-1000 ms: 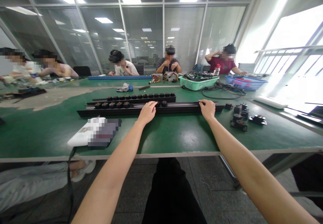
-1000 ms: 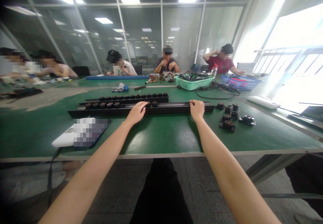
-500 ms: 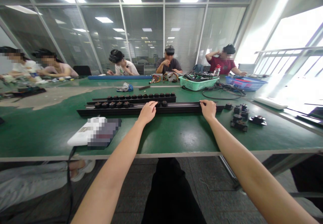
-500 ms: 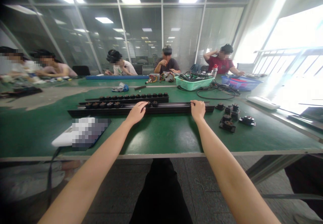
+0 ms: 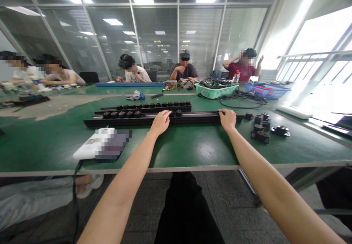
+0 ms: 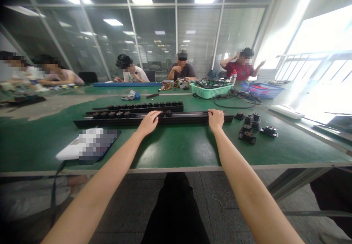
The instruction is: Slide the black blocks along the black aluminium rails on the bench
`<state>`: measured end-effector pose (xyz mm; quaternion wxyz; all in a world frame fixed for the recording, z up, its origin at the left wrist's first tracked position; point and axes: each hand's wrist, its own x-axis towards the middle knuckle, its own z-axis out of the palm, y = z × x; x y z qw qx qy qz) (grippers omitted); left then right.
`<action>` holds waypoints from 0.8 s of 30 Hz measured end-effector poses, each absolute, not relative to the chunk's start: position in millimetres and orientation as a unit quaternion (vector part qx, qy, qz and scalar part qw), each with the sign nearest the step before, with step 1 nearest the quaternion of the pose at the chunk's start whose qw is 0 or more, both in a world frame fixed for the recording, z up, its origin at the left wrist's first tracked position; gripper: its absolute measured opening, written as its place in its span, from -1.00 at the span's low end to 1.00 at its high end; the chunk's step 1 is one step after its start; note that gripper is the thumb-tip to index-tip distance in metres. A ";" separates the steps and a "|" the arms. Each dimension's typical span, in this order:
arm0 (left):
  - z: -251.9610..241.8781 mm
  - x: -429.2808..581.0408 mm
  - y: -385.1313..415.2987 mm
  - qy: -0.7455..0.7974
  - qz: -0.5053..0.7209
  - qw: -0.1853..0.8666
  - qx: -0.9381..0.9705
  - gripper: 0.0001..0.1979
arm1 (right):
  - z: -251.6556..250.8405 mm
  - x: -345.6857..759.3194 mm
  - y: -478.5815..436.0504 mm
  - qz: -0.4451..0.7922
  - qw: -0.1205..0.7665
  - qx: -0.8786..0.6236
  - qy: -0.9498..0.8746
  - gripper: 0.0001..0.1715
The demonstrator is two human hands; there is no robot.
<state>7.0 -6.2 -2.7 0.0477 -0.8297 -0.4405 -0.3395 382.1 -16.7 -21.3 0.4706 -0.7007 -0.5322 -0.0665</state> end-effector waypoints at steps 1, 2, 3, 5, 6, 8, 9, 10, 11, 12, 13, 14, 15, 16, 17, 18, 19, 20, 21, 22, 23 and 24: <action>-2.7 7.0 -6.1 -0.440 -0.338 0.049 -0.831 -0.54 | -21.3 382.8 -16.7 -0.067 0.469 -0.702 -0.532 -0.57; -2.7 7.0 -6.1 -0.439 -0.338 0.050 -0.831 -0.54 | -21.3 383.3 -16.7 -0.067 0.468 -0.702 -0.532 -0.57; -2.7 7.0 -6.1 -0.438 -0.338 0.051 -0.831 -0.54 | -21.3 383.8 -16.7 -0.067 0.467 -0.702 -0.534 -0.57; -2.5 7.0 -6.0 -0.439 -0.340 0.050 -0.830 -0.54 | -21.1 384.1 -16.8 -0.065 0.467 -0.700 -0.536 -0.58; -2.4 7.0 -6.1 -0.439 -0.342 0.049 -0.829 -0.54 | -20.9 384.0 -16.8 -0.064 0.466 -0.700 -0.537 -0.58; -2.3 7.1 -6.4 -0.439 -0.345 0.046 -0.828 -0.54 | -20.7 383.7 -17.0 -0.063 0.467 -0.702 -0.534 -0.59; -2.2 7.1 -6.6 -0.439 -0.346 0.044 -0.828 -0.54 | -20.7 383.4 -17.0 -0.064 0.468 -0.703 -0.532 -0.59; -2.2 7.1 -6.9 -0.439 -0.347 0.043 -0.828 -0.54 | -20.7 383.2 -17.1 -0.066 0.470 -0.703 -0.530 -0.60; -2.1 7.2 -7.1 -0.439 -0.347 0.041 -0.828 -0.54 | -20.7 383.1 -17.2 -0.068 0.471 -0.702 -0.529 -0.60; -2.1 7.2 -7.4 -0.439 -0.347 0.040 -0.828 -0.54 | -20.9 383.0 -17.2 -0.069 0.472 -0.702 -0.529 -0.59; -2.1 7.3 -7.6 -0.440 -0.346 0.040 -0.828 -0.55 | -21.0 382.9 -17.3 -0.069 0.472 -0.702 -0.529 -0.59; -2.0 7.3 -7.8 -0.440 -0.345 0.040 -0.828 -0.55 | -21.1 382.9 -17.4 -0.069 0.471 -0.703 -0.529 -0.59; -1.8 7.4 -7.9 -0.441 -0.344 0.040 -0.828 -0.55 | -21.1 382.9 -17.5 -0.068 0.469 -0.705 -0.529 -0.58; -1.7 7.5 -7.9 -0.442 -0.342 0.039 -0.828 -0.55 | -21.2 382.8 -17.5 -0.066 0.466 -0.707 -0.529 -0.58; -1.5 7.6 -8.0 -0.444 -0.341 0.039 -0.828 -0.55 | -21.1 382.8 -17.6 -0.065 0.464 -0.708 -0.528 -0.58; -1.3 7.8 -7.9 -0.445 -0.339 0.038 -0.828 -0.55 | -21.0 382.7 -17.6 -0.065 0.462 -0.709 -0.529 -0.58; -1.2 7.9 -7.9 -0.446 -0.338 0.037 -0.828 -0.55 | -20.9 382.7 -17.6 -0.064 0.461 -0.709 -0.529 -0.58; -1.1 7.9 -7.8 -0.446 -0.338 0.036 -0.828 -0.55 | -20.9 382.7 -17.6 -0.064 0.461 -0.709 -0.530 -0.58; -1.2 7.9 -7.6 -0.444 -0.339 0.037 -0.829 -0.55 | -20.8 382.6 -17.6 -0.065 0.460 -0.709 -0.531 -0.58; -1.3 7.9 -7.4 -0.442 -0.340 0.038 -0.829 -0.55 | -20.8 382.7 -17.5 -0.065 0.459 -0.709 -0.531 -0.58; -1.6 7.7 -7.2 -0.440 -0.341 0.040 -0.829 -0.55 | -20.8 382.7 -17.5 -0.066 0.458 -0.710 -0.531 -0.58; -1.9 7.6 -7.0 -0.439 -0.343 0.042 -0.830 -0.55 | -20.9 382.8 -17.4 -0.068 0.456 -0.711 -0.531 -0.57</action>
